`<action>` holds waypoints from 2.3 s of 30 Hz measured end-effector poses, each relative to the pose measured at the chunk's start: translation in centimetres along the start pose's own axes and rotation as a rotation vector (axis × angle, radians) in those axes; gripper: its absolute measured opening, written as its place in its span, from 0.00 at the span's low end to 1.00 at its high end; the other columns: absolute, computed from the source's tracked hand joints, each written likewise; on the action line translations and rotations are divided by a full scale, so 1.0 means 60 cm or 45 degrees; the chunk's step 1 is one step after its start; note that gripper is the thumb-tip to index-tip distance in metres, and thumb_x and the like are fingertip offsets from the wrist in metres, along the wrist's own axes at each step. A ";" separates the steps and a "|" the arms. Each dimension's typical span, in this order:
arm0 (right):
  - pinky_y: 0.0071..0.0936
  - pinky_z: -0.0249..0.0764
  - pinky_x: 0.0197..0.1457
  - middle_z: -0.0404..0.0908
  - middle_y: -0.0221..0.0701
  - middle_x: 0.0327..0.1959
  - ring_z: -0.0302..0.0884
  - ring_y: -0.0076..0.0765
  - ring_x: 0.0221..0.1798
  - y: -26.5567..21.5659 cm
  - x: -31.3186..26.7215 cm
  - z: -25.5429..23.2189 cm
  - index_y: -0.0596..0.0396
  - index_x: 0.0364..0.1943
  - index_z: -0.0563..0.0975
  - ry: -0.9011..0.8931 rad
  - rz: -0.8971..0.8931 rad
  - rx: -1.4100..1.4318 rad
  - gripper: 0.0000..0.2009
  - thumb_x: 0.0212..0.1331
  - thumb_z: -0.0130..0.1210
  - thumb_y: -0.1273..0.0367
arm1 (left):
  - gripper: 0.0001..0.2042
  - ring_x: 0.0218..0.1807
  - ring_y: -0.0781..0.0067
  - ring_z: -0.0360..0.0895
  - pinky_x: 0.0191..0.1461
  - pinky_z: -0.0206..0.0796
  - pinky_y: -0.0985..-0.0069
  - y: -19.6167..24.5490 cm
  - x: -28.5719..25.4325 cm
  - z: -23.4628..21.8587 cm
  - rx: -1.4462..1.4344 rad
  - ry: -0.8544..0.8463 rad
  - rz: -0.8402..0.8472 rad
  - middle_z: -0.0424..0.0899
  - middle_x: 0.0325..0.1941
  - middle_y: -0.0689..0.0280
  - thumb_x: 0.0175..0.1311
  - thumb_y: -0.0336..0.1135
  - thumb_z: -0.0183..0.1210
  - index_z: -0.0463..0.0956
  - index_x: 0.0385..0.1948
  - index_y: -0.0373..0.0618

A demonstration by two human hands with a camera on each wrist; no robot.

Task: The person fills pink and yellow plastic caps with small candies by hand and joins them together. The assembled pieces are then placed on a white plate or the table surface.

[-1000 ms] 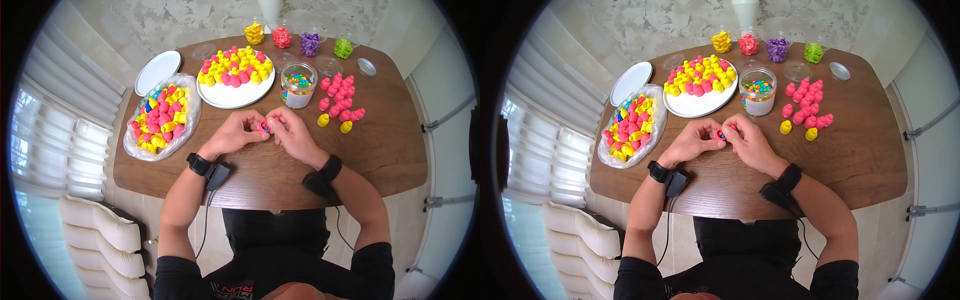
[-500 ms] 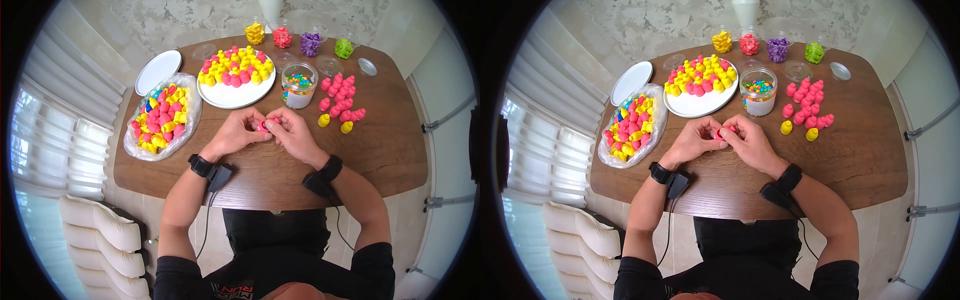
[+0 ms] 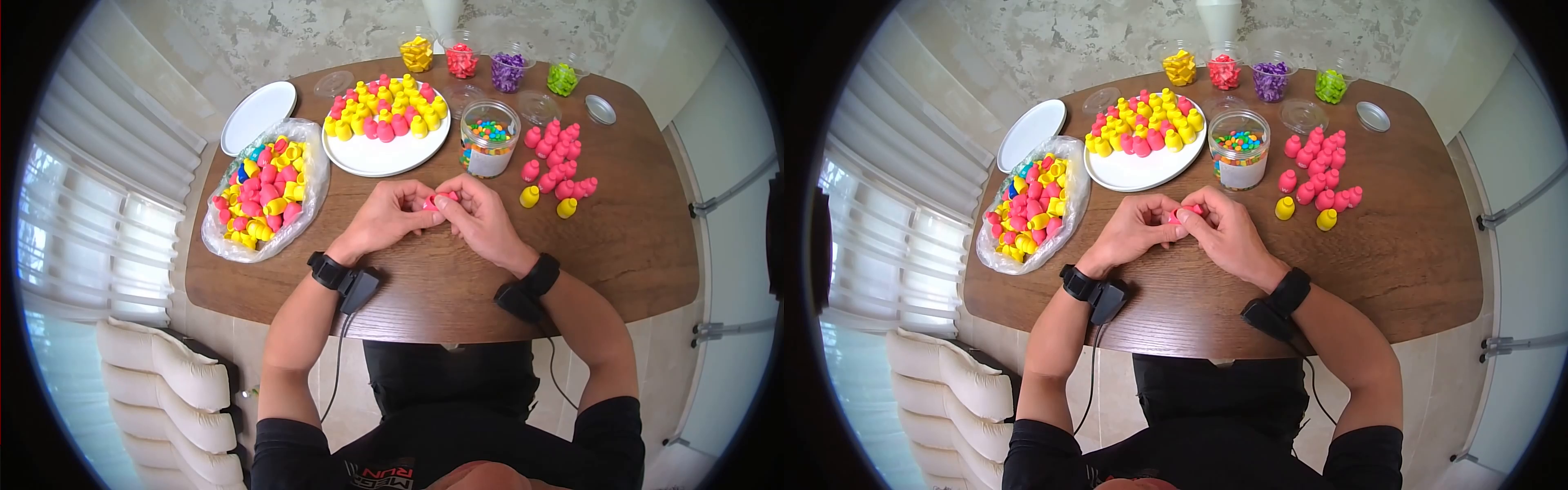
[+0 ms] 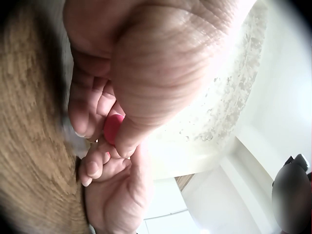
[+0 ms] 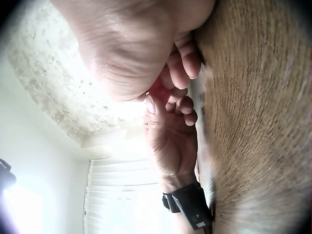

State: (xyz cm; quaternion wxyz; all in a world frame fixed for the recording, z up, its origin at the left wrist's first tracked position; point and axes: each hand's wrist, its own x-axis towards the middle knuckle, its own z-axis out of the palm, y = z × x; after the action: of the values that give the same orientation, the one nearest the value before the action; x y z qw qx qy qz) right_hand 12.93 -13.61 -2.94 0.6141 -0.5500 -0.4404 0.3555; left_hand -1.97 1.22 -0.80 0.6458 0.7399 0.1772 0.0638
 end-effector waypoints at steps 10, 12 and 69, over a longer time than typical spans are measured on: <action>0.16 0.70 0.31 0.82 0.26 0.35 0.74 0.10 0.32 -0.002 0.000 0.001 0.63 0.47 0.78 0.003 -0.001 0.007 0.09 0.73 0.59 0.70 | 0.12 0.38 0.86 0.79 0.39 0.73 0.83 -0.006 0.002 0.000 -0.085 -0.032 0.023 0.84 0.39 0.71 0.69 0.30 0.69 0.79 0.48 0.37; 0.16 0.70 0.32 0.82 0.26 0.35 0.74 0.11 0.32 -0.001 0.000 0.001 0.63 0.47 0.77 0.004 0.000 0.004 0.09 0.73 0.59 0.70 | 0.12 0.39 0.85 0.79 0.39 0.74 0.83 -0.010 0.004 -0.001 -0.094 -0.031 0.030 0.84 0.39 0.70 0.69 0.30 0.68 0.79 0.49 0.37; 0.22 0.75 0.33 0.84 0.31 0.31 0.78 0.17 0.32 0.007 0.003 0.001 0.64 0.44 0.78 0.044 0.001 -0.087 0.10 0.72 0.60 0.68 | 0.13 0.42 0.85 0.80 0.44 0.74 0.83 -0.015 0.006 -0.001 0.072 0.001 -0.004 0.86 0.43 0.69 0.70 0.31 0.68 0.81 0.51 0.36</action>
State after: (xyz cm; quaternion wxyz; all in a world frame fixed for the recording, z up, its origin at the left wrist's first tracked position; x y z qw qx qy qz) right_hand 12.95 -13.37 -3.32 0.6023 -0.5769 -0.4415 0.3311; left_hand -1.85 1.50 -1.71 0.6246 0.7576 0.1805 0.0581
